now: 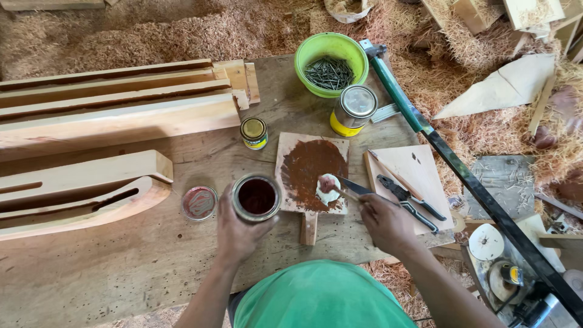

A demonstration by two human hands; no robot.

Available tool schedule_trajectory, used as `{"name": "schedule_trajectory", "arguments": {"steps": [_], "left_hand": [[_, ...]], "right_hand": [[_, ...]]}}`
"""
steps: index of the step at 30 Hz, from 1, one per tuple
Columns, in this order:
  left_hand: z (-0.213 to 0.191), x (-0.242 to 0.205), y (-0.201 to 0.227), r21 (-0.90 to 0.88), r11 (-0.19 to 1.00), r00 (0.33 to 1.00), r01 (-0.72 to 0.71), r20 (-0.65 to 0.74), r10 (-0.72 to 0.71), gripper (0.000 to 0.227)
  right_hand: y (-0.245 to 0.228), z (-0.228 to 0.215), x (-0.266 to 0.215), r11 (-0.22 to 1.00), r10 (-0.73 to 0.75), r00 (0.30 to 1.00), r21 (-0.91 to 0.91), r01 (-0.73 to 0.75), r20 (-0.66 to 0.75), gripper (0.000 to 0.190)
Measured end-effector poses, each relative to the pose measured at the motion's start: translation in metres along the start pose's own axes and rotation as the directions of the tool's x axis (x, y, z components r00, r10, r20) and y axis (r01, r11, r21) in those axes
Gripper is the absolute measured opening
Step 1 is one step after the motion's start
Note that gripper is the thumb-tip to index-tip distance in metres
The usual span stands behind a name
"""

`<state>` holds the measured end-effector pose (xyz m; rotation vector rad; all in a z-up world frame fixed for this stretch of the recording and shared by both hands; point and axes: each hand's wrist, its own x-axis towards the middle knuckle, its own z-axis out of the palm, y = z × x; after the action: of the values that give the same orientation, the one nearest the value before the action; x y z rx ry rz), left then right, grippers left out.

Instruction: The person opens several paint cans and uses a wooden stick to scoop and mix different colored substances on a small wooden board. They repeatedly stir the mixture to blend the colors into a uniform paste.

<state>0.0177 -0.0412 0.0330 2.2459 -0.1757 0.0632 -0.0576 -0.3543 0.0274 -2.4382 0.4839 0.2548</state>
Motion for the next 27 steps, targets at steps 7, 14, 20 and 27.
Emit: {"name": "schedule_trajectory", "arguments": {"steps": [7, 14, 20, 27], "left_hand": [[-0.006, -0.032, -0.028, -0.112, 0.985, 0.987, 0.133, -0.071, -0.141, 0.122], [-0.003, -0.054, -0.042, -0.11, 0.981, 0.984, 0.161, -0.059, -0.168, 0.12], [-0.004, -0.057, -0.051, -0.192, 0.964, 0.982, 0.183, -0.018, -0.19, 0.119], [-0.008, -0.059, -0.055, -0.213, 0.96, 0.983, 0.182, 0.005, -0.185, 0.118]], "right_hand": [[0.032, 0.055, 0.008, 0.999, -0.039, 0.992, -0.03, 0.036, -0.118, 0.035], [0.034, 0.085, -0.006, 0.974, -0.047, 0.987, 0.213, 0.08, -0.155, 0.037], [0.032, 0.097, -0.017, 0.974, -0.205, 0.934, 0.033, 0.224, -0.291, 0.031], [0.032, 0.117, -0.021, 0.956, -0.228, 0.916, 0.102, 0.275, -0.329, 0.037]]}}
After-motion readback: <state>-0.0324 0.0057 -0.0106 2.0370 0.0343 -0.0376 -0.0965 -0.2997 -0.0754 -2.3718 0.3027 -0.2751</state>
